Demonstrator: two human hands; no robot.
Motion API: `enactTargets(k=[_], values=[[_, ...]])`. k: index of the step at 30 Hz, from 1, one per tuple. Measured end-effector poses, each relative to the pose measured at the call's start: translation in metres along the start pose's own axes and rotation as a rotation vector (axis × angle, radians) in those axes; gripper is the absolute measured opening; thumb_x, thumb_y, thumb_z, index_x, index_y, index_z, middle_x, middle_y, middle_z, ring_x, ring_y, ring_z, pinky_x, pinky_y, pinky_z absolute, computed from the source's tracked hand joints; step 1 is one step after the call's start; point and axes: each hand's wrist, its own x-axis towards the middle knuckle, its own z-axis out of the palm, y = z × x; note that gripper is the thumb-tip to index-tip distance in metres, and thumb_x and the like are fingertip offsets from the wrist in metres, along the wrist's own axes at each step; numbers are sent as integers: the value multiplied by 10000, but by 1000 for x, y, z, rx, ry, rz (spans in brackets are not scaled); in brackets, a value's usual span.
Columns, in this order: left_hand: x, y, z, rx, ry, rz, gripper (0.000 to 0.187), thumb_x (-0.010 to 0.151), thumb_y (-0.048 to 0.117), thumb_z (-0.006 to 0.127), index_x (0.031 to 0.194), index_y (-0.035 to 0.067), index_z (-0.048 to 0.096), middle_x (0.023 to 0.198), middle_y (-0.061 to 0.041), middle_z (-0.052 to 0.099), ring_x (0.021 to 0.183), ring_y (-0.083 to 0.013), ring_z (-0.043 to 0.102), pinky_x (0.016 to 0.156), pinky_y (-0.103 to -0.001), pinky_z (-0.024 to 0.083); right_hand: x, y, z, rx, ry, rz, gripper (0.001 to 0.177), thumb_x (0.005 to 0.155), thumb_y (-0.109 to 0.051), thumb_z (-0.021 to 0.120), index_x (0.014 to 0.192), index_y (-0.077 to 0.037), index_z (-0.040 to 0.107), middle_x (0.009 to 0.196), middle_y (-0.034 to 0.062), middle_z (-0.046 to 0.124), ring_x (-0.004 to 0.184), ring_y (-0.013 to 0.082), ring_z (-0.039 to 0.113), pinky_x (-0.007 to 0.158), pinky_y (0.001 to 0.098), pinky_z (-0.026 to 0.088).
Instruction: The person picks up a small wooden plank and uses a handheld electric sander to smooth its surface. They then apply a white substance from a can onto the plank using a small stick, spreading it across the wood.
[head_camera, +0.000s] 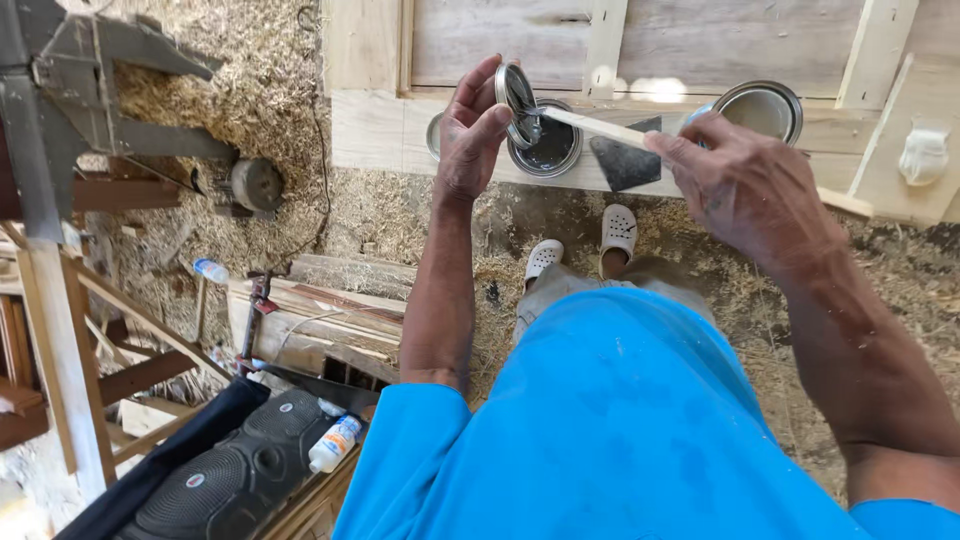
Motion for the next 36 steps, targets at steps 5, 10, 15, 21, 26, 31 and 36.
enactTargets(k=[5,10,15,21,26,31,36], values=[[-8,-12,8,198,84,19,805,826,137,901,1499,-19,488,1456,-198,612,1384,-284,578,1200,-454,492,-1,6,13,89,-91,43,279,1030,-156,650,1297,-127,726,1014,81,716,640,184,659,475,285,575],[-10,-4,21,335,136,15,834,766,193,916,1470,-5,513,1462,-191,605,1408,-291,554,1186,-443,499,-1,17,16,222,-61,44,294,1027,-182,613,1300,-125,706,976,79,700,617,199,652,509,311,584],[-18,-4,25,261,170,19,825,778,184,919,1470,-6,512,1444,-210,613,1397,-324,558,1208,-456,479,-4,21,19,249,17,-2,287,1023,-176,615,1289,-130,713,967,79,704,681,243,677,601,377,597],[-24,-12,19,255,176,86,800,798,149,910,1472,-13,510,1475,-180,593,1425,-295,530,1224,-439,446,-3,24,25,296,14,-15,282,1019,-168,630,1289,-136,706,1016,91,714,718,257,703,633,373,608],[-25,-12,11,168,197,43,875,814,168,904,1525,-34,435,1444,-187,595,1358,-279,552,1181,-418,448,-4,13,26,306,9,37,303,990,-157,633,1283,-159,711,1039,81,724,694,252,708,629,367,621],[-22,-10,6,183,227,2,952,799,212,896,1550,-39,368,1410,-234,611,1321,-288,580,1147,-420,479,-1,0,27,297,-24,101,318,989,-154,630,1299,-165,702,1023,83,720,674,249,706,592,366,615],[-22,-7,9,242,238,18,990,781,234,893,1550,-44,336,1410,-249,612,1326,-314,594,1145,-440,505,1,0,23,287,1,75,291,1011,-155,628,1293,-158,698,1029,92,716,687,275,699,595,398,593]])
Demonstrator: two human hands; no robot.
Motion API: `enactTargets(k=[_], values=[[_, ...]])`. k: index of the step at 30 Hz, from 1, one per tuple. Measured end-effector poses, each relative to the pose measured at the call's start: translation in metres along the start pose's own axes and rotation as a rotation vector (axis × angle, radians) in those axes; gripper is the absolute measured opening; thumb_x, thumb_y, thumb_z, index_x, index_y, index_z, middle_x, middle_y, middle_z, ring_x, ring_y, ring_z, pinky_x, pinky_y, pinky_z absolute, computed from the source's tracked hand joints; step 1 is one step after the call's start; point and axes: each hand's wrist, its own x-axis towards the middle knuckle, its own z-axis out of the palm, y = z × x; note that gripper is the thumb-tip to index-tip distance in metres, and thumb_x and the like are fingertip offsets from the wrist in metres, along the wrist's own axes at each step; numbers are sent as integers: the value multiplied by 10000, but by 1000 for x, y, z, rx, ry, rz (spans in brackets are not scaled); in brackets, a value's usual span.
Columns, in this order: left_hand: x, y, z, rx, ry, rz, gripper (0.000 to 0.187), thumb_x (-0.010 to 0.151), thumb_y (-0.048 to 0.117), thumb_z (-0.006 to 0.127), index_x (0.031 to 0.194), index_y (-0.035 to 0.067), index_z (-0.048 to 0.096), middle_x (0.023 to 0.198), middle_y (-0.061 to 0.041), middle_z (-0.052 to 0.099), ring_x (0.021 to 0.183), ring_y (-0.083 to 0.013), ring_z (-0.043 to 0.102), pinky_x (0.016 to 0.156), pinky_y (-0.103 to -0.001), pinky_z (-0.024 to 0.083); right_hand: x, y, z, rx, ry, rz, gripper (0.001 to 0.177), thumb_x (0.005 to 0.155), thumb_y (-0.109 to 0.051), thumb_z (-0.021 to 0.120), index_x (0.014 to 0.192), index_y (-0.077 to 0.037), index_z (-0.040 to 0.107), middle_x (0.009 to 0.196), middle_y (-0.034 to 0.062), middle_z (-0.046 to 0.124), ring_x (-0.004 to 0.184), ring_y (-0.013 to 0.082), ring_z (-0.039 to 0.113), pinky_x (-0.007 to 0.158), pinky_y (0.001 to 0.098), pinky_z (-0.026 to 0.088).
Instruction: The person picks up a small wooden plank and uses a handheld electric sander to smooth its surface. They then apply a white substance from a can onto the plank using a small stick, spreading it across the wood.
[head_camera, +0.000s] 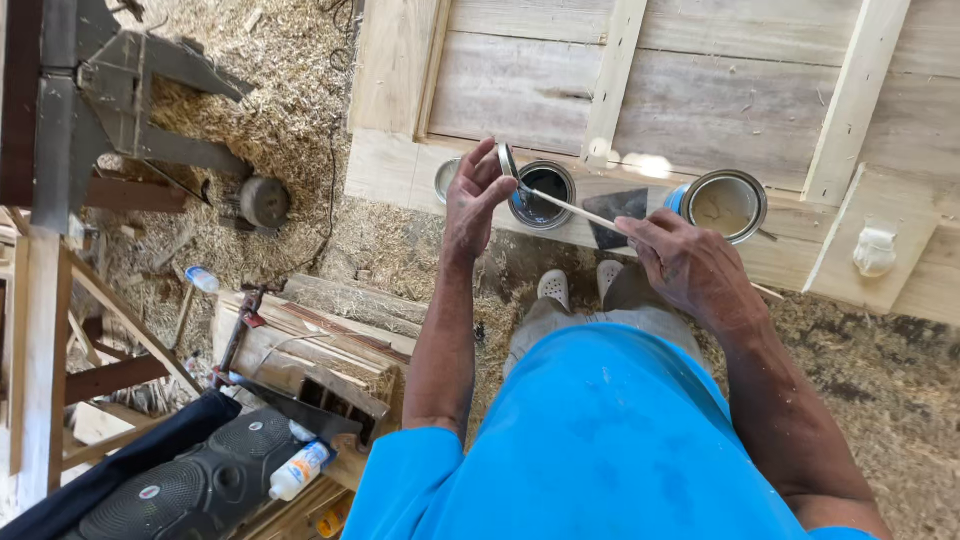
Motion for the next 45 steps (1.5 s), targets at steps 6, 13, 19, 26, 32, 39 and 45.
enactTargets(k=[6,13,19,26,32,39,45], values=[[-15,13,22,0,131,26,1026,749,249,905,1545,-57,334,1455,-258,576,1354,-323,570,1112,-417,515,18,20,-17,29,-88,-74,259,1013,-161,629,1259,-143,707,977,101,713,660,275,680,601,409,587],[-33,4,49,39,276,47,1100,697,321,940,1548,-42,344,1465,-240,560,1364,-302,569,1136,-417,523,33,62,-35,6,-104,-264,306,961,-161,631,1253,-171,723,1029,101,725,761,307,714,641,426,589],[-41,-2,70,16,378,95,1103,700,339,962,1543,-36,358,1476,-225,563,1362,-287,578,1150,-410,522,39,77,-44,68,-183,-263,297,993,-169,633,1279,-179,715,1016,97,723,782,313,712,653,437,583],[-41,1,81,7,422,130,1052,702,324,957,1525,-5,391,1455,-207,585,1338,-281,591,1120,-411,554,43,84,-47,122,-212,-277,292,998,-160,616,1273,-178,713,1042,84,729,750,295,716,637,424,594],[-43,-1,79,31,418,134,1017,718,290,950,1520,-2,397,1448,-197,602,1366,-276,580,1145,-417,544,43,88,-49,144,-230,-237,308,1009,-184,610,1303,-189,700,1064,73,729,720,268,714,629,403,601],[-43,2,77,16,384,106,1063,716,296,948,1539,-3,344,1474,-209,581,1382,-294,562,1175,-438,505,43,83,-50,169,-270,-177,314,1012,-206,602,1314,-182,685,1060,75,729,726,270,717,640,408,601],[-44,7,69,58,364,64,1097,698,295,954,1553,-22,345,1449,-241,599,1368,-315,578,1176,-463,495,42,79,-37,166,-188,-204,343,1018,-161,575,1347,-186,672,1131,93,737,784,302,725,671,435,603]])
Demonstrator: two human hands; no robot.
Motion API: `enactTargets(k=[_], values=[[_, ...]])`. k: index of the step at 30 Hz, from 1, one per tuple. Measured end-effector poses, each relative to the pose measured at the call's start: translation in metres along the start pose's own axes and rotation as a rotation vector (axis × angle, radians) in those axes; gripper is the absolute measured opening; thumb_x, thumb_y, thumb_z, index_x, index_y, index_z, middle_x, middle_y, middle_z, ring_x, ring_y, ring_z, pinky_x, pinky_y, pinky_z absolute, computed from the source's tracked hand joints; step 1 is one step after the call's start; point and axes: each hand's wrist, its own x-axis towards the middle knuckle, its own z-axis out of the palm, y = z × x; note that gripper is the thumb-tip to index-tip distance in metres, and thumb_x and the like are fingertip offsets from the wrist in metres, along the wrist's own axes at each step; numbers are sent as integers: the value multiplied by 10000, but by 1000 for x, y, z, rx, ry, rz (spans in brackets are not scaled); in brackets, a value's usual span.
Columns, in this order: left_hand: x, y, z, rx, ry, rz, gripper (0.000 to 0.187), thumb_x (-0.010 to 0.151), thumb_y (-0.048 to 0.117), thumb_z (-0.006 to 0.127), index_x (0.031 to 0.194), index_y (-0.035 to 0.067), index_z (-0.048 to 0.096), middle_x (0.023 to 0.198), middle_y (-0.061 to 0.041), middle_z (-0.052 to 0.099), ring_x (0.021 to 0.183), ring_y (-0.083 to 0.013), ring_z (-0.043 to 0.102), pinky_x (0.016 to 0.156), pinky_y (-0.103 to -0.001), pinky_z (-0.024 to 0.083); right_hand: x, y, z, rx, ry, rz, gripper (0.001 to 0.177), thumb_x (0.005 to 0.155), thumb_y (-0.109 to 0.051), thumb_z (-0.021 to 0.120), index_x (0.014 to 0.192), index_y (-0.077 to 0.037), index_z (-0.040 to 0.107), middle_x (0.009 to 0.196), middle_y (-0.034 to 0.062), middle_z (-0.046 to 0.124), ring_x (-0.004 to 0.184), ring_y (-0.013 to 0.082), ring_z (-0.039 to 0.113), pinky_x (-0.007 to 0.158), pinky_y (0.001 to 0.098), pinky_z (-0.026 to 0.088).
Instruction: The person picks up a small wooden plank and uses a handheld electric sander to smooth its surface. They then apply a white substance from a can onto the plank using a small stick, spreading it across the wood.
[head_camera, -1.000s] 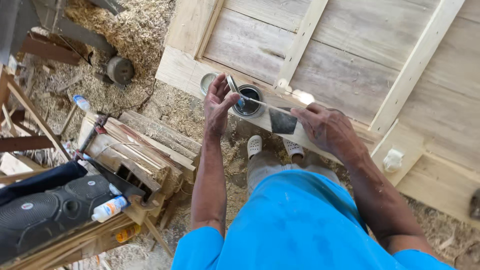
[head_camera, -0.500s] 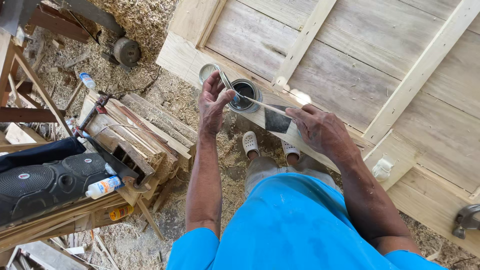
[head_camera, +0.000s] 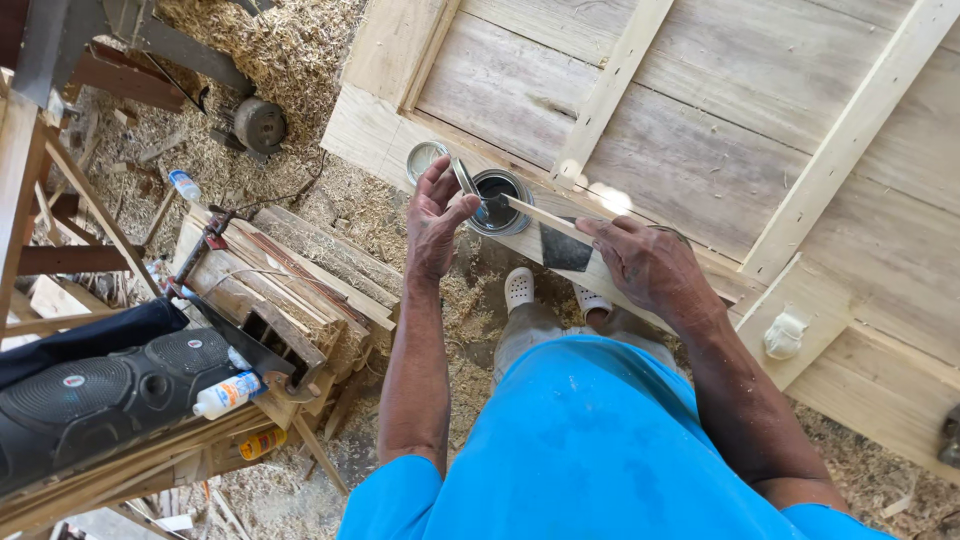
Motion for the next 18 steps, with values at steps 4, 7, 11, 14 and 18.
enactTargets(k=[4,7,11,14,18], values=[[7,6,-3,-7,-28,-6,1127,685,298,960,1562,-10,323,1503,-246,533,1402,-315,532,1189,-462,479,4,-5,9,-12,1,20,357,1019,-174,577,1359,-218,672,1108,109,735,812,329,724,699,445,599],[8,11,-8,11,-44,-23,1132,683,313,954,1568,4,318,1551,-244,479,1432,-330,494,1185,-475,474,6,-15,17,17,-56,94,366,1009,-200,572,1364,-232,657,1094,116,730,781,308,736,669,429,610],[14,13,-17,34,-77,-42,1125,684,336,943,1575,34,327,1579,-247,444,1446,-380,470,1179,-512,477,8,-18,21,35,-23,88,356,1028,-190,560,1369,-223,655,1111,113,735,816,313,731,689,438,609],[13,13,-23,106,-79,-52,1132,670,340,943,1584,49,343,1591,-244,437,1456,-399,462,1174,-529,479,7,-23,23,21,-71,185,369,1028,-202,556,1383,-257,646,1106,88,739,816,294,735,702,428,616],[18,14,-27,138,-123,-75,1144,674,329,942,1592,53,316,1592,-241,426,1469,-385,442,1186,-522,466,6,-26,26,19,-37,204,366,1018,-193,565,1370,-248,648,1186,90,727,841,300,737,709,426,618]])
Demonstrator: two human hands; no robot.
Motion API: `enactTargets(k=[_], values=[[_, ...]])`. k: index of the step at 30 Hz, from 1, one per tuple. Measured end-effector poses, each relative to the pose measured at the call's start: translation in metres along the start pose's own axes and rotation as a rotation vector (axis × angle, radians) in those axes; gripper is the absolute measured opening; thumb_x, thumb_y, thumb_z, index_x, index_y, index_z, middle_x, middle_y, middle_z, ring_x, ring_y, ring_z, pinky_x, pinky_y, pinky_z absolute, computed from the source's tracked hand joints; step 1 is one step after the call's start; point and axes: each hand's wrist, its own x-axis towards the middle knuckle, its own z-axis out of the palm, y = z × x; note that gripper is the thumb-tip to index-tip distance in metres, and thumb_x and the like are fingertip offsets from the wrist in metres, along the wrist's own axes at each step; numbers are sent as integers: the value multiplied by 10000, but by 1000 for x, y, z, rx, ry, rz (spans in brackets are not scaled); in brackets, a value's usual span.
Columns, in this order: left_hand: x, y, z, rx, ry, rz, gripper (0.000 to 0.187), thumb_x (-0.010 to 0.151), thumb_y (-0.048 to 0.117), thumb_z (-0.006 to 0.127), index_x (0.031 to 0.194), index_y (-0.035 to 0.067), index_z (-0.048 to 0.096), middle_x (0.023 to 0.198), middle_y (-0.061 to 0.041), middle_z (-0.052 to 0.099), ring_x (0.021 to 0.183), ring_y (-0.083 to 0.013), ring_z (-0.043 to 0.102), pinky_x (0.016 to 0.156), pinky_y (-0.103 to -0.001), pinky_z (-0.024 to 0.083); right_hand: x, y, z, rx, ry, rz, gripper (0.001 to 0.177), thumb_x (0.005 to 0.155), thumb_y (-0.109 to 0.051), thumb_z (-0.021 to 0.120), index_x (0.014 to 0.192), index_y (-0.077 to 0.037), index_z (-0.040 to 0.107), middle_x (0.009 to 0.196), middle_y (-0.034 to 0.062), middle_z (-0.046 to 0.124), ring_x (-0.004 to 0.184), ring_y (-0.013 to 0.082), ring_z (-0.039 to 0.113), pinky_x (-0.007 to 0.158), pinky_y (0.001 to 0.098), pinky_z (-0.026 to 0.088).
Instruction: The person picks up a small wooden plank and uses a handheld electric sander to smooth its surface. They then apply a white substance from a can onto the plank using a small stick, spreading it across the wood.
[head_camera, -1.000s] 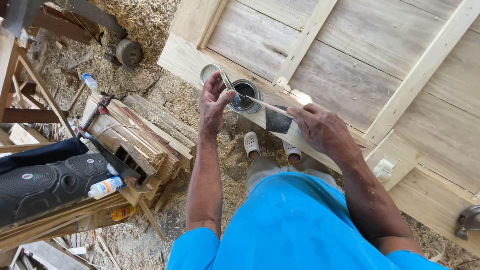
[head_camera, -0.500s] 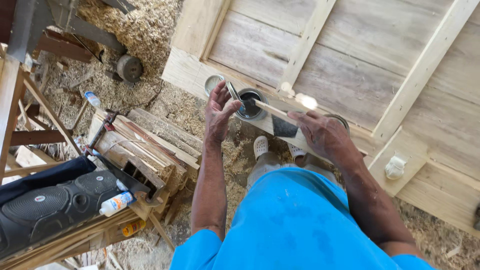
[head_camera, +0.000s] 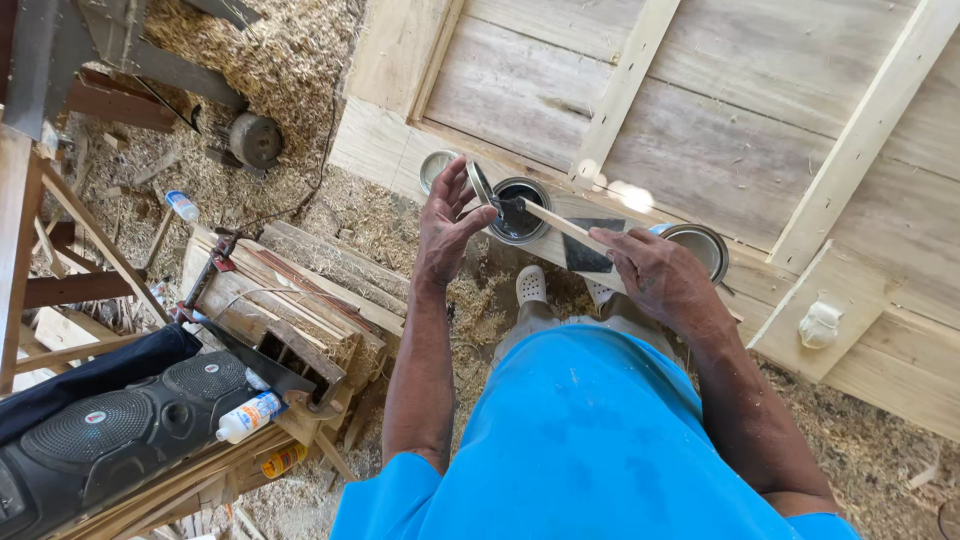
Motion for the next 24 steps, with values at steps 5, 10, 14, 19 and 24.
enactTargets(k=[5,10,14,19,24], values=[[0,1,4,-27,-34,-4,1110,696,300,932,1581,28,320,1585,-249,451,1470,-362,466,1198,-495,470,1,4,4,7,20,-11,376,1019,-179,565,1379,-246,650,1184,90,728,853,297,734,734,425,617],[-2,0,6,-79,-26,-10,1102,699,270,929,1578,22,313,1569,-243,463,1453,-347,482,1184,-483,488,-1,8,4,24,-1,-4,377,1018,-177,561,1380,-241,647,1196,92,725,855,286,741,743,418,621],[-2,-2,6,-127,-30,0,1114,702,248,934,1583,13,294,1559,-246,468,1437,-346,501,1186,-477,487,-1,11,5,22,-1,-28,376,1019,-173,565,1384,-225,643,1200,106,724,870,293,741,744,420,623],[-5,-4,7,-132,-20,10,1121,713,251,938,1589,2,285,1563,-258,465,1443,-344,502,1200,-472,479,-1,13,2,57,-24,-43,377,1021,-167,564,1389,-205,637,1196,123,725,868,284,748,759,416,627],[-5,-4,10,-142,-18,5,1129,707,272,941,1582,5,281,1568,-260,448,1442,-351,496,1190,-480,486,-1,12,-4,36,-39,-46,399,1018,-150,569,1410,-186,632,1171,143,723,866,292,742,773,422,618]])
